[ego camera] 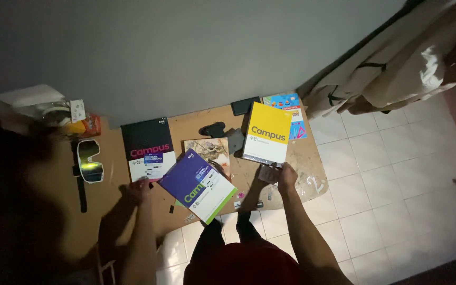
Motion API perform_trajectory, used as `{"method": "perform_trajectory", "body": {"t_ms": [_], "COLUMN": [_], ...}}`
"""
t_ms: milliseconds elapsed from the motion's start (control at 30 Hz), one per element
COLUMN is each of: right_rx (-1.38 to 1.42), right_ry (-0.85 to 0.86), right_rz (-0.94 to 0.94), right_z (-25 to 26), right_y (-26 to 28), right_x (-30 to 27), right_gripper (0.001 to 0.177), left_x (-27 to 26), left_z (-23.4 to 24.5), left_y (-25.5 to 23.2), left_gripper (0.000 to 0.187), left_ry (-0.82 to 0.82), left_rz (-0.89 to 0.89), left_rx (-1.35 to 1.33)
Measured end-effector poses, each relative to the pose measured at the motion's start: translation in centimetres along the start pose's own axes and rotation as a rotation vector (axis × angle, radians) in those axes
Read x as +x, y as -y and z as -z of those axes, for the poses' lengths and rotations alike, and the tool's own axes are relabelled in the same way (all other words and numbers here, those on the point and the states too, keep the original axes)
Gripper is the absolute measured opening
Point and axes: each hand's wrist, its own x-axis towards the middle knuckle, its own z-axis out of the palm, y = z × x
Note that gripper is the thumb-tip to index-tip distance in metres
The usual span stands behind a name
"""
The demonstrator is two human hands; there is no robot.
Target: Organizing and sorting various objects including books, electronic boxes, and accessories on a desk.
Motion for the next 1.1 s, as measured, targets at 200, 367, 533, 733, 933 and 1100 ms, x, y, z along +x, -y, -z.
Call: {"method": "perform_trajectory", "body": {"t_ms": [200,367,533,733,933,1100], "right_rx": [-0.238,-0.301,-0.328,-0.586,-1.082,-0.378], "right_ry": [-0.151,-0.175,-0.187,0.237,0.5,0.555], "right_rz": [0.217,0.285,0.311,0.221,0.359,-0.166], "right_z": [0.1,-0.7,-1.8,-3.0,-2.6,-4.9], "right_y": [0.4,0.2,-1.2,-7.1,-13.4,-11.5], "right_x": [-5.0,-8.3,-9.9,-10.7,-14.1,-17.2], "right_gripper": [0.027,0.029,0.027,0.021,0.059,0.073], "left_x": [4.6,4.2,4.6,3.9,-0.2,-0.6], "left_z": [0.9,2.5,2.6,4.3,7.5,8.3], "left_y": [-1.6,-3.1,-1.0,-4.0,-3.8,-0.3], "left_gripper": [0.038,0.045,0.053,0.05,0.047,0.046], "left_ry": [0.664,0.456,0.508,0.516,0.537,0.539], "left_rz": [0.002,0.381,0.328,0.252,0.175,0.112], "left_rx": [-0.565,-0.189,-0.085,-0.337,-0.598,-0.817]}}
